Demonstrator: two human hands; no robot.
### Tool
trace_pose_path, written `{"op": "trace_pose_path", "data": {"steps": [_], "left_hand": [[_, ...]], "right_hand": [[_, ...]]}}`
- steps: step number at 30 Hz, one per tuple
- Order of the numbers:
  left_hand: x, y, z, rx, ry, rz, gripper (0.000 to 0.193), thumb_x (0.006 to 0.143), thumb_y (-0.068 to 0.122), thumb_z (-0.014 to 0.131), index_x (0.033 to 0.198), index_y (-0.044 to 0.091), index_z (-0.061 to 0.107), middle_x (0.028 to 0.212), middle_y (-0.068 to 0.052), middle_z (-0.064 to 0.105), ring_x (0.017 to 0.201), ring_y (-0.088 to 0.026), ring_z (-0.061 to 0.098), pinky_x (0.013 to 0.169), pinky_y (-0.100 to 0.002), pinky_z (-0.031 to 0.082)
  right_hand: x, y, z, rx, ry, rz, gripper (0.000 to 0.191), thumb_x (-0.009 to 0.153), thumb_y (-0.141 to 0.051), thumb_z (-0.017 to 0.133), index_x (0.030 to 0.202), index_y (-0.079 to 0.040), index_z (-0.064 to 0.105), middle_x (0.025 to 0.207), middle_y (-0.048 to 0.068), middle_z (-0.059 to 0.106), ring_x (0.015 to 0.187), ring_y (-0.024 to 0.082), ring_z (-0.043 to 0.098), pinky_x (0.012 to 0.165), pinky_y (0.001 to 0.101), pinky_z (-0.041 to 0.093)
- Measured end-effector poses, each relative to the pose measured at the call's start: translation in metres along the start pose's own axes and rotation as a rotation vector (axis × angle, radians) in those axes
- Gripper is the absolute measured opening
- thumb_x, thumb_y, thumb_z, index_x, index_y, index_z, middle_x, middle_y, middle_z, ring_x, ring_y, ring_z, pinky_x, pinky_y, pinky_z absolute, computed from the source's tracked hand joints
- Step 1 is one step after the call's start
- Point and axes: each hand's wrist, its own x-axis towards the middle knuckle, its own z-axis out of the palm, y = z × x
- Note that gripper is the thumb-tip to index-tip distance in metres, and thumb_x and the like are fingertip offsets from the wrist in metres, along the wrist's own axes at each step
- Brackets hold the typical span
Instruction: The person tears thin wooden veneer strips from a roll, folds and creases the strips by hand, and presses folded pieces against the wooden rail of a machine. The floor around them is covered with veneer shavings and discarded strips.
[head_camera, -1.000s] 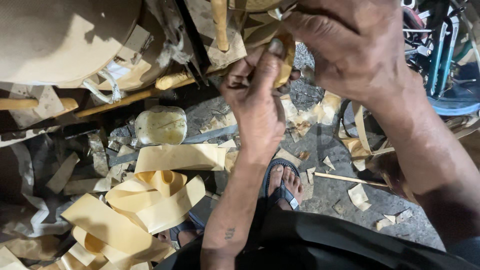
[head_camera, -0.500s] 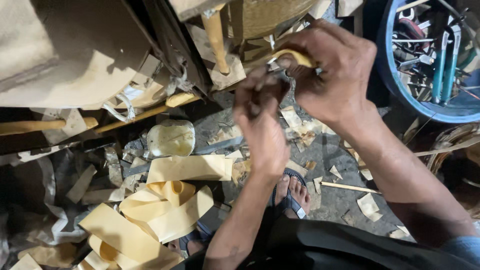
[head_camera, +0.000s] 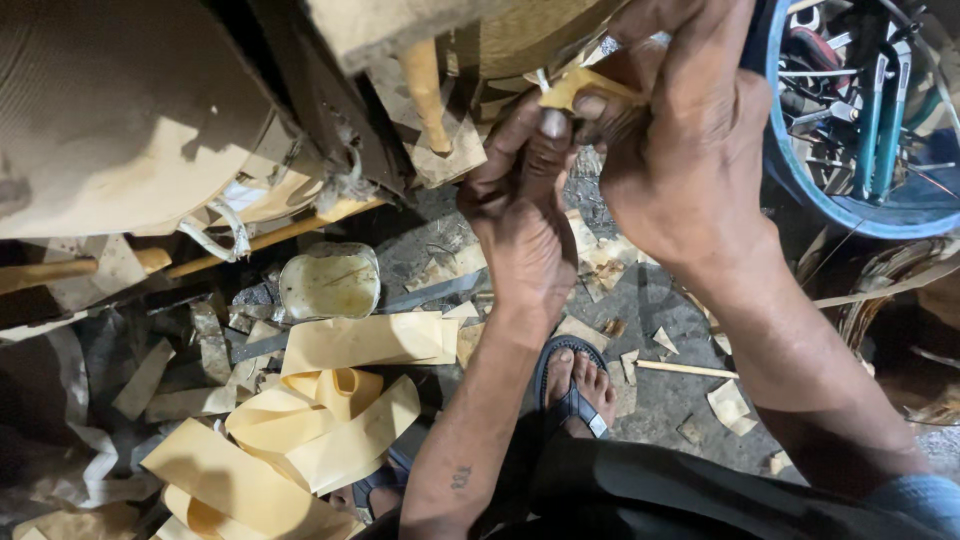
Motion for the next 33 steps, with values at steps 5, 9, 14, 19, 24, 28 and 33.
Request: {"op": "trace_pose_path", "data": {"steps": [5, 9, 14, 19, 24, 28, 33], "left_hand": [[-0.002, 0.001, 0.014, 0.224, 0.126, 0.089, 0.026, 0.099, -0.003, 0.074, 0.124, -0.006, 0.071, 0.122, -0.014, 0.074, 0.111, -0.019, 0.07, 0.103, -0.031, 0.059], [-0.008, 0.005, 0.027, 0.062, -0.015, 0.163, 0.04, 0.086, 0.011, 0.082, 0.123, -0.002, 0.071, 0.121, -0.011, 0.074, 0.112, -0.019, 0.071, 0.103, -0.033, 0.059], [-0.009, 0.001, 0.03, 0.172, 0.077, 0.078, 0.028, 0.098, -0.001, 0.074, 0.125, -0.003, 0.069, 0.12, -0.013, 0.074, 0.112, -0.02, 0.069, 0.103, -0.033, 0.056], [-0.002, -0.002, 0.021, -0.086, 0.018, -0.093, 0.012, 0.104, 0.0, 0.074, 0.115, 0.0, 0.071, 0.107, -0.01, 0.073, 0.104, -0.018, 0.067, 0.097, -0.032, 0.052], [-0.003, -0.002, 0.023, -0.073, -0.056, 0.054, 0.012, 0.106, -0.001, 0.072, 0.097, 0.001, 0.064, 0.1, -0.008, 0.07, 0.094, -0.014, 0.066, 0.097, -0.032, 0.052], [-0.006, 0.002, 0.027, -0.115, 0.006, 0.024, 0.012, 0.093, 0.004, 0.071, 0.103, 0.004, 0.065, 0.101, -0.004, 0.069, 0.097, -0.011, 0.067, 0.099, -0.031, 0.056], [-0.001, 0.005, 0.028, 0.041, 0.044, 0.136, 0.014, 0.1, -0.006, 0.077, 0.108, -0.003, 0.067, 0.106, -0.01, 0.07, 0.1, -0.015, 0.067, 0.1, -0.032, 0.056]], "right_hand": [[-0.003, 0.003, 0.006, -0.061, -0.007, -0.062, 0.069, 0.098, 0.02, 0.057, 0.148, 0.002, 0.014, 0.125, 0.019, 0.055, 0.099, 0.03, 0.073, 0.072, 0.0311, 0.061], [-0.002, 0.004, 0.01, -0.087, 0.113, -0.078, 0.055, 0.102, 0.014, 0.063, 0.145, -0.004, 0.035, 0.122, 0.013, 0.06, 0.093, 0.022, 0.075, 0.067, 0.0284, 0.06], [0.004, -0.003, 0.015, -0.039, 0.288, -0.066, 0.022, 0.109, -0.001, 0.068, 0.128, -0.002, 0.055, 0.118, 0.011, 0.069, 0.086, 0.019, 0.075, 0.069, 0.0312, 0.06], [0.009, -0.001, 0.021, -0.098, 0.429, -0.053, 0.024, 0.096, -0.006, 0.077, 0.109, 0.009, 0.065, 0.101, 0.017, 0.072, 0.062, 0.017, 0.066, 0.052, 0.0285, 0.049], [0.006, 0.015, 0.022, 0.187, 0.445, 0.004, 0.037, 0.103, -0.009, 0.083, 0.123, 0.001, 0.053, 0.102, 0.009, 0.064, 0.071, 0.018, 0.068, 0.06, 0.0273, 0.051], [-0.003, 0.023, 0.022, 0.222, 0.312, -0.021, 0.046, 0.106, -0.001, 0.084, 0.129, -0.004, 0.044, 0.111, 0.011, 0.055, 0.08, 0.017, 0.067, 0.067, 0.026, 0.059], [-0.013, 0.024, 0.027, 0.175, 0.264, -0.067, 0.065, 0.104, 0.005, 0.067, 0.149, -0.016, 0.026, 0.12, 0.01, 0.049, 0.089, 0.017, 0.064, 0.076, 0.0251, 0.065]]}}
